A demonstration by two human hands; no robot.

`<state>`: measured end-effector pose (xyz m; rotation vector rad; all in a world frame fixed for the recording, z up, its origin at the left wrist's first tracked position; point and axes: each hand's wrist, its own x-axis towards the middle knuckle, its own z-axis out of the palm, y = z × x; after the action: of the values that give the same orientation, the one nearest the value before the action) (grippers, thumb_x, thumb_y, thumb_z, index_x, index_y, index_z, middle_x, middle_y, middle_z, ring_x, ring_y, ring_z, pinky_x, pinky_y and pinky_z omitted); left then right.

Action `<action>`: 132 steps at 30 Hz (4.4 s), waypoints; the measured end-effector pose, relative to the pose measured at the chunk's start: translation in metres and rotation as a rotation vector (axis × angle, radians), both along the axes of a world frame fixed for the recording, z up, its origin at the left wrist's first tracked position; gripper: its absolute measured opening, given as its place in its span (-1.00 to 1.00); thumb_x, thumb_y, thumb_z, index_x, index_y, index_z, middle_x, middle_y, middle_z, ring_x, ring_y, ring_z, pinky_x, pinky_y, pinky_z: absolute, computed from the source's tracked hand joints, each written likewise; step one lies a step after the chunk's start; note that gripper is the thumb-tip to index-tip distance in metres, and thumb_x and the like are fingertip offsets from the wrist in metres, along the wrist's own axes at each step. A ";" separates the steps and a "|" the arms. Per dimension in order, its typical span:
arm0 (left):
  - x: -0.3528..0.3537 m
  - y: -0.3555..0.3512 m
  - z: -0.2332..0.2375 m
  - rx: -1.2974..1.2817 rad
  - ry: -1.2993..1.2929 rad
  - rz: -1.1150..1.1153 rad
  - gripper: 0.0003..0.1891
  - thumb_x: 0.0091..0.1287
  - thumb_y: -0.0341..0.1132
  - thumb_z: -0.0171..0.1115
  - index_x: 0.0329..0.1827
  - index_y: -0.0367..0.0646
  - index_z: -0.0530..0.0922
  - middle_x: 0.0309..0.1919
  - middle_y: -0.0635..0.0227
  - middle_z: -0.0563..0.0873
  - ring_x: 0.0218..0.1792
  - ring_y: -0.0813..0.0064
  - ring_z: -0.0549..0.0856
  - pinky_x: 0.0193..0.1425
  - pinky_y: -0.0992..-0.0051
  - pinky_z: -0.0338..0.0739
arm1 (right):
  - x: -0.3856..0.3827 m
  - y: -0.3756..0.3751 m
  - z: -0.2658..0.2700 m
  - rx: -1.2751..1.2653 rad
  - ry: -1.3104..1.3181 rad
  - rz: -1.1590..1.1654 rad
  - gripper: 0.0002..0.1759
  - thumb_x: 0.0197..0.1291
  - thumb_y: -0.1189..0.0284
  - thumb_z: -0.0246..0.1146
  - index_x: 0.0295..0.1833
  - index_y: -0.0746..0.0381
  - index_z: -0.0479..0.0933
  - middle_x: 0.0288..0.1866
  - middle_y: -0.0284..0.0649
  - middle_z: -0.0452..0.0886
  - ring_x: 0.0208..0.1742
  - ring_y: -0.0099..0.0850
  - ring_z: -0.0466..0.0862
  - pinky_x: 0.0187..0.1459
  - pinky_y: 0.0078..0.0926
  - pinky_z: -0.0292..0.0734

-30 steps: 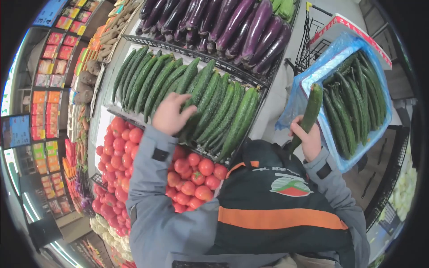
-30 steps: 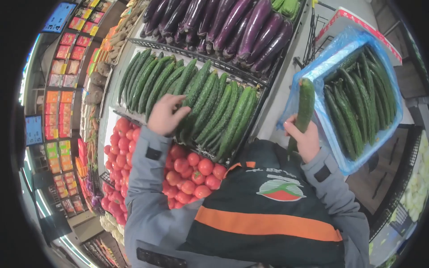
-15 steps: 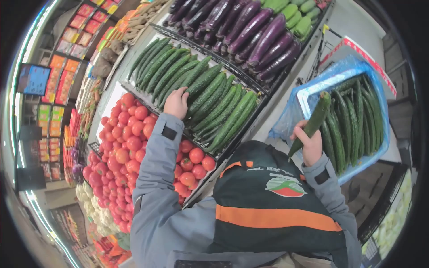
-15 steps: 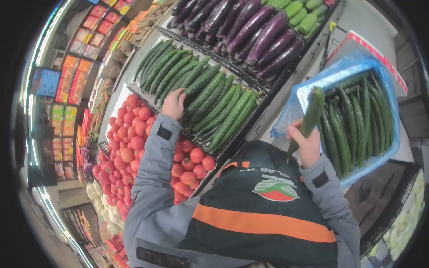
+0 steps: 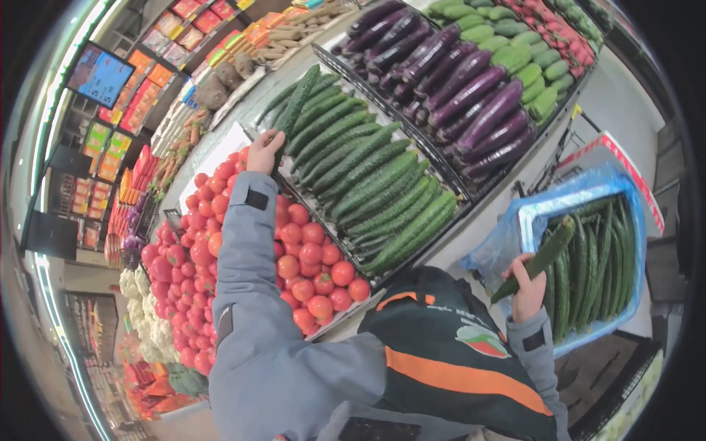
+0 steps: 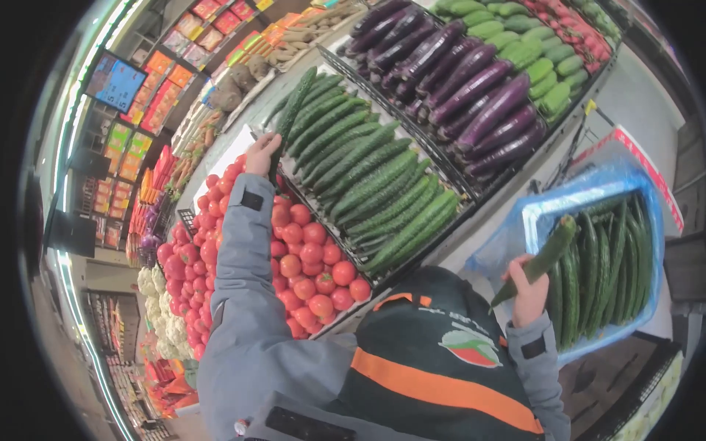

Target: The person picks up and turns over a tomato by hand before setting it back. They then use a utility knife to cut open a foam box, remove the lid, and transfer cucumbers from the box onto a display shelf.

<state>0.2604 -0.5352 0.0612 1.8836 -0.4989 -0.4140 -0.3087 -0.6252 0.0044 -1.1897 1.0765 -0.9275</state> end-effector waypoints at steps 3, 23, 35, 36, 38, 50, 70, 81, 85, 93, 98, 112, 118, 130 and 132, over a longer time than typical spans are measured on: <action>0.052 -0.009 0.009 -0.017 -0.298 0.029 -0.39 0.21 0.01 0.44 0.22 -0.22 0.61 -0.02 0.25 0.71 -0.02 0.45 0.64 0.12 0.44 0.49 | 0.008 0.002 0.011 0.027 0.048 0.026 -0.81 0.22 0.36 0.29 -0.37 0.16 0.45 -0.56 -0.27 0.44 -0.48 -0.36 0.51 -0.24 -0.34 0.44; 0.147 -0.111 -0.061 0.807 -0.769 -0.154 -0.60 0.40 -0.05 0.09 0.30 0.29 0.54 0.27 0.25 0.52 0.29 0.15 0.50 0.33 0.06 0.41 | 0.031 0.020 0.016 0.016 0.215 -0.054 -0.75 0.24 0.26 0.32 -0.38 0.14 0.47 -0.58 -0.31 0.47 -0.48 -0.41 0.48 -0.25 -0.33 0.41; -0.164 -0.017 -0.079 0.711 -1.001 -0.731 -0.31 0.05 0.23 0.40 0.07 -0.10 0.46 -0.09 0.19 0.51 -0.09 0.10 0.57 -0.26 0.09 0.58 | 0.027 0.008 0.011 0.052 0.156 0.029 -0.78 0.20 0.28 0.32 -0.36 0.18 0.51 -0.55 -0.28 0.50 -0.47 -0.38 0.55 -0.27 -0.34 0.46; -0.171 -0.012 -0.093 0.714 -1.160 -0.667 -0.19 -0.11 0.24 0.54 0.04 -0.11 0.41 -0.12 0.22 0.46 -0.14 0.14 0.53 -0.34 0.17 0.59 | 0.026 0.005 0.011 0.036 0.155 0.046 -0.76 0.19 0.26 0.33 -0.38 0.18 0.52 -0.55 -0.28 0.50 -0.47 -0.38 0.55 -0.28 -0.34 0.46; -0.172 -0.013 -0.095 0.707 -1.174 -0.648 -0.21 -0.11 0.12 0.59 0.08 -0.12 0.40 -0.11 0.22 0.45 -0.14 0.14 0.53 -0.29 0.18 0.60 | 0.023 0.003 0.013 0.033 0.157 0.058 -0.77 0.19 0.27 0.33 -0.39 0.18 0.52 -0.55 -0.29 0.51 -0.46 -0.38 0.56 -0.25 -0.34 0.49; -0.159 -0.025 -0.081 0.713 -0.783 -0.742 -0.28 0.04 0.04 0.40 0.17 -0.25 0.39 0.05 0.14 0.46 0.05 0.12 0.52 -0.10 0.12 0.57 | 0.006 0.002 0.013 0.037 0.173 0.088 -0.77 0.21 0.26 0.34 -0.36 0.17 0.55 -0.55 -0.28 0.54 -0.43 -0.35 0.57 -0.19 -0.27 0.54; 0.175 -0.105 0.084 0.716 -0.811 -0.342 -0.29 0.12 -0.16 0.42 0.33 -0.21 0.37 0.16 0.01 0.58 0.14 0.05 0.60 0.15 0.16 0.50 | 0.056 0.013 0.017 0.042 0.253 -0.070 -0.72 0.15 0.24 0.37 -0.37 0.16 0.46 -0.55 -0.30 0.46 -0.47 -0.41 0.47 -0.23 -0.36 0.36; 0.213 -0.130 -0.009 0.723 -0.404 -0.551 -0.39 0.42 0.19 0.13 0.42 0.07 0.41 0.41 0.10 0.43 0.35 0.09 0.49 0.40 0.08 0.35 | 0.070 0.028 0.018 0.131 0.362 -0.194 -0.74 0.14 0.24 0.32 -0.34 0.17 0.46 -0.58 -0.30 0.45 -0.50 -0.42 0.46 -0.26 -0.33 0.36; 0.219 -0.134 -0.020 0.550 -0.374 -0.490 -0.64 0.47 -0.05 0.16 0.23 0.04 0.59 0.08 0.18 0.65 0.02 0.19 0.63 0.18 0.16 0.46 | 0.072 0.032 0.015 0.141 0.377 -0.202 -0.77 0.12 0.28 0.32 -0.34 0.18 0.47 -0.57 -0.29 0.43 -0.49 -0.42 0.44 -0.26 -0.36 0.35; 0.243 -0.134 -0.031 0.620 -0.451 -0.320 -0.70 0.50 -0.17 0.05 0.19 0.05 0.61 0.10 0.19 0.70 0.08 0.20 0.66 0.13 0.20 0.53 | 0.074 0.036 0.013 0.114 0.401 -0.215 -0.76 0.11 0.28 0.34 -0.34 0.20 0.48 -0.58 -0.29 0.44 -0.50 -0.43 0.44 -0.27 -0.38 0.35; 0.234 -0.146 -0.034 0.689 -0.613 -0.217 -0.54 0.42 0.04 0.12 0.29 0.08 0.55 0.30 0.15 0.48 0.33 0.14 0.45 0.39 -0.02 0.33 | 0.075 0.038 0.015 0.109 0.429 -0.196 -0.76 0.13 0.27 0.35 -0.34 0.18 0.49 -0.56 -0.30 0.43 -0.48 -0.44 0.44 -0.27 -0.39 0.35; 0.234 -0.150 -0.044 0.889 -0.510 -0.278 -0.19 0.25 0.49 -0.13 0.23 0.03 0.59 0.21 0.14 0.63 0.28 0.08 0.54 0.36 0.27 0.32 | 0.069 0.041 0.020 0.133 0.492 -0.204 -0.72 0.13 0.22 0.37 -0.41 0.15 0.49 -0.55 -0.34 0.48 -0.44 -0.42 0.47 -0.19 -0.35 0.35; 0.166 -0.154 -0.029 0.763 -0.620 -0.249 -0.27 0.43 0.28 -0.29 0.50 0.01 0.32 0.44 0.21 0.42 0.45 0.15 0.37 0.48 -0.01 0.10 | 0.067 0.038 0.014 0.117 0.454 -0.106 -0.75 0.16 0.24 0.36 -0.34 0.18 0.53 -0.53 -0.31 0.52 -0.42 -0.40 0.51 -0.17 -0.32 0.45; -0.093 -0.025 -0.072 0.849 -0.776 -0.694 0.00 0.17 0.19 0.42 0.61 0.16 0.07 0.05 0.09 0.39 0.00 0.05 0.47 0.00 0.11 0.53 | 0.053 0.018 0.014 0.059 0.277 0.021 -0.74 0.17 0.24 0.35 -0.38 0.17 0.52 -0.58 -0.31 0.51 -0.46 -0.41 0.49 -0.22 -0.33 0.44; -0.076 -0.023 -0.076 0.812 -0.687 -0.743 0.01 0.15 0.19 0.43 0.62 0.23 0.07 0.13 0.12 0.41 0.10 0.09 0.54 -0.02 0.09 0.55 | 0.049 0.016 0.019 0.064 0.253 0.061 -0.76 0.20 0.23 0.34 -0.33 0.15 0.52 -0.54 -0.30 0.50 -0.42 -0.37 0.50 -0.16 -0.25 0.43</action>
<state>0.1844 -0.5582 -0.0145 2.5699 -1.7216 -0.4782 -0.2595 -0.6092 0.0236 -1.3032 1.2547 -0.7027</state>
